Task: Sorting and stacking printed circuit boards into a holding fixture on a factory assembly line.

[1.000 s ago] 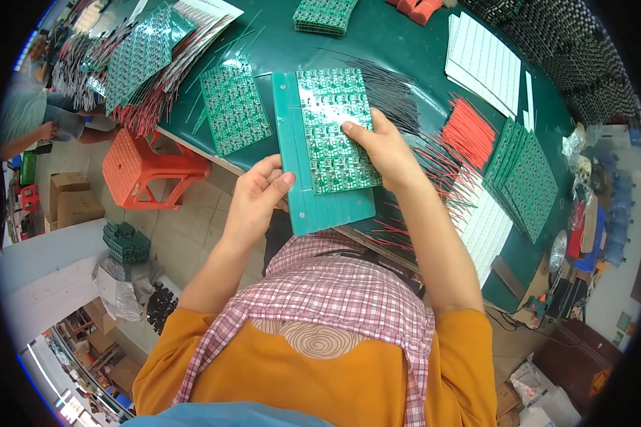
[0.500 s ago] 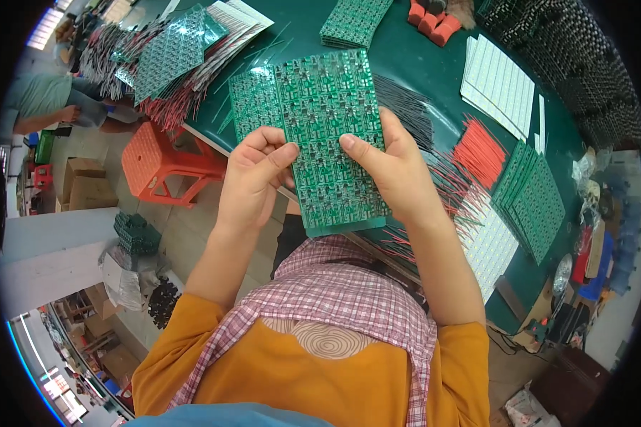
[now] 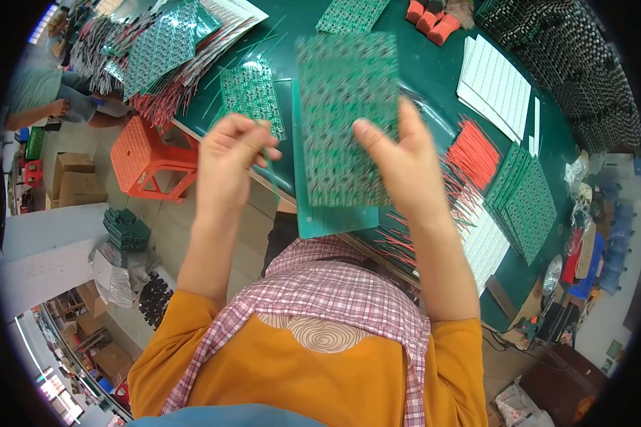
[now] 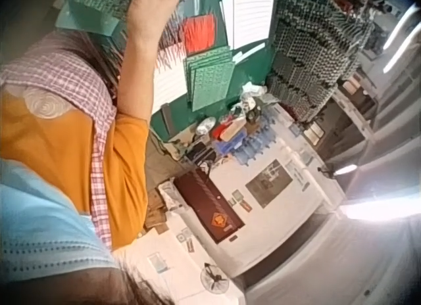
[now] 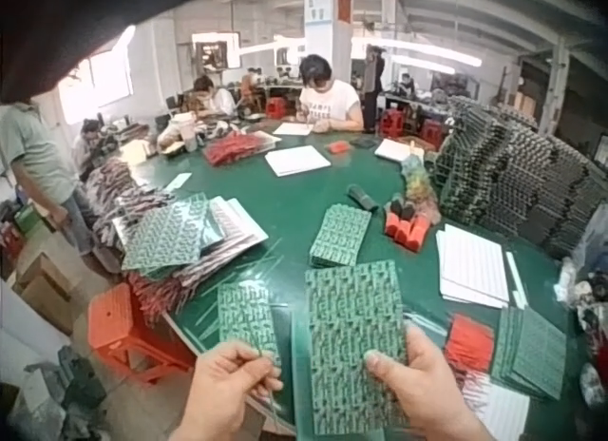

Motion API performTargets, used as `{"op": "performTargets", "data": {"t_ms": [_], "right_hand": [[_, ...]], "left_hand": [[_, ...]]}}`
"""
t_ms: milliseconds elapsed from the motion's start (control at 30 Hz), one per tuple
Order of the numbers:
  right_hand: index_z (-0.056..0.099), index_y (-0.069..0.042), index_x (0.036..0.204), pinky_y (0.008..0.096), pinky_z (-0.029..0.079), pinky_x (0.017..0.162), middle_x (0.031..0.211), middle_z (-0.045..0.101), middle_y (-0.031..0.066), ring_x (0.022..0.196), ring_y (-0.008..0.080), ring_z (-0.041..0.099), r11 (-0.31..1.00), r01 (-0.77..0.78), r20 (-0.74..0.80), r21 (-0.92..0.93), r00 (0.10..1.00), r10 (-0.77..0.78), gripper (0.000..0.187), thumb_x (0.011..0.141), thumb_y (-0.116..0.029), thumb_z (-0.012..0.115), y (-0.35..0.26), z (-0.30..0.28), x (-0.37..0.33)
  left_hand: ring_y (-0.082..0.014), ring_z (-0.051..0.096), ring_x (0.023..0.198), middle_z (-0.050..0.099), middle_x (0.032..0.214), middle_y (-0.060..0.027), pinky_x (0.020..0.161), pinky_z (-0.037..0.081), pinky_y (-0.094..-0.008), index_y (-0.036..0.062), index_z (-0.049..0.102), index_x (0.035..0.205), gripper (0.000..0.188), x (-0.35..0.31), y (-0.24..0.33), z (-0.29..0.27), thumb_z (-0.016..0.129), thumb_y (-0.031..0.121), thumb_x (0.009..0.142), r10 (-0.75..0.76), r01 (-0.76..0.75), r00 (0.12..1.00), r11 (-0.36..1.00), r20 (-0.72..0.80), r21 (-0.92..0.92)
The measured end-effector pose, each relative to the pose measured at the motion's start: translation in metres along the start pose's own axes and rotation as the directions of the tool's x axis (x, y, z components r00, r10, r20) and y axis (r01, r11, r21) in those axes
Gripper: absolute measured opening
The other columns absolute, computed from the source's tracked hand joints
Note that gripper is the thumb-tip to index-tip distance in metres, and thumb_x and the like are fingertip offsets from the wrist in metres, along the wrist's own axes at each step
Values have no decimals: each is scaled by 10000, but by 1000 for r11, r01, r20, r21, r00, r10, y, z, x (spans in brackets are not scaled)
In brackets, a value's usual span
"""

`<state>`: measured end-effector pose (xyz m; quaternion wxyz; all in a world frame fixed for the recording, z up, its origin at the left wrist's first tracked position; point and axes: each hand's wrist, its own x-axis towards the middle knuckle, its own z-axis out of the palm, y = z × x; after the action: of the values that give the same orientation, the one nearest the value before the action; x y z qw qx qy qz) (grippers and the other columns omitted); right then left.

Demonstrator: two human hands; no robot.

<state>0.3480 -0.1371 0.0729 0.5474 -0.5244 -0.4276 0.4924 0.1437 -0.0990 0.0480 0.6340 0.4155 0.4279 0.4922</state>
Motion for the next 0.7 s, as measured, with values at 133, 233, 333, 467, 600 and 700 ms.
{"op": "performTargets", "data": {"t_ms": [133, 233, 333, 467, 600, 700], "right_hand": [[482, 2, 1160, 312, 515, 765, 1033, 611, 86, 875, 158, 614, 976, -143, -88, 166, 983, 159, 303, 901, -147, 533, -7, -26, 62], [518, 1, 1046, 311, 491, 689, 941, 599, 79, 806, 174, 593, 966, -113, -101, 234, 985, 140, 204, 876, -110, 530, 30, -42, 144], [524, -10, 972, 303, 450, 557, 864, 567, 70, 658, 165, 534, 989, -72, -199, 128, 975, 97, 196, 822, -124, 578, 69, -44, 217], [515, 0, 1026, 334, 497, 607, 865, 574, 78, 722, 197, 592, 990, -66, -208, 126, 974, 91, 285, 819, -166, 618, 72, -27, 257], [492, 7, 1118, 388, 518, 750, 983, 574, 150, 895, 297, 621, 848, -70, -308, -525, 945, -112, 398, 830, -229, 632, 89, -56, 290], [513, -20, 1133, 443, 491, 812, 1124, 516, 184, 1027, 355, 555, 421, -47, -239, -906, 878, -416, 445, 805, -286, 652, 57, -5, 243]], "left_hand": [[-111, 601, 611, 633, 744, -47, 521, 420, -198, 11, 598, 863, 85, 62, -2, -52, 630, 87, 842, 163, -141, 969, 982, -184, 127], [-89, 574, 588, 609, 694, -31, 516, 413, -203, -4, 611, 849, 100, 95, 2, -75, 616, 96, 855, 218, -104, 941, 913, -257, 394], [-91, 566, 568, 600, 665, -28, 527, 435, -220, -23, 627, 829, 121, 105, -9, -101, 611, 95, 853, 302, -112, 931, 772, -206, 626], [-102, 567, 548, 603, 648, -49, 540, 459, -247, -24, 644, 839, 121, 99, -19, -113, 607, 92, 846, 311, -43, 909, 732, -277, 680], [-238, 626, 668, 636, 744, -122, 642, 490, -328, 17, 651, 910, 133, 114, -32, -118, 592, 93, 818, 428, -12, 883, 433, -194, 901], [-304, 594, 806, 602, 889, -121, 701, 476, -391, 55, 622, 1023, 218, 99, -27, -124, 592, 141, 825, 670, -89, 737, -35, 89, 995]]}}
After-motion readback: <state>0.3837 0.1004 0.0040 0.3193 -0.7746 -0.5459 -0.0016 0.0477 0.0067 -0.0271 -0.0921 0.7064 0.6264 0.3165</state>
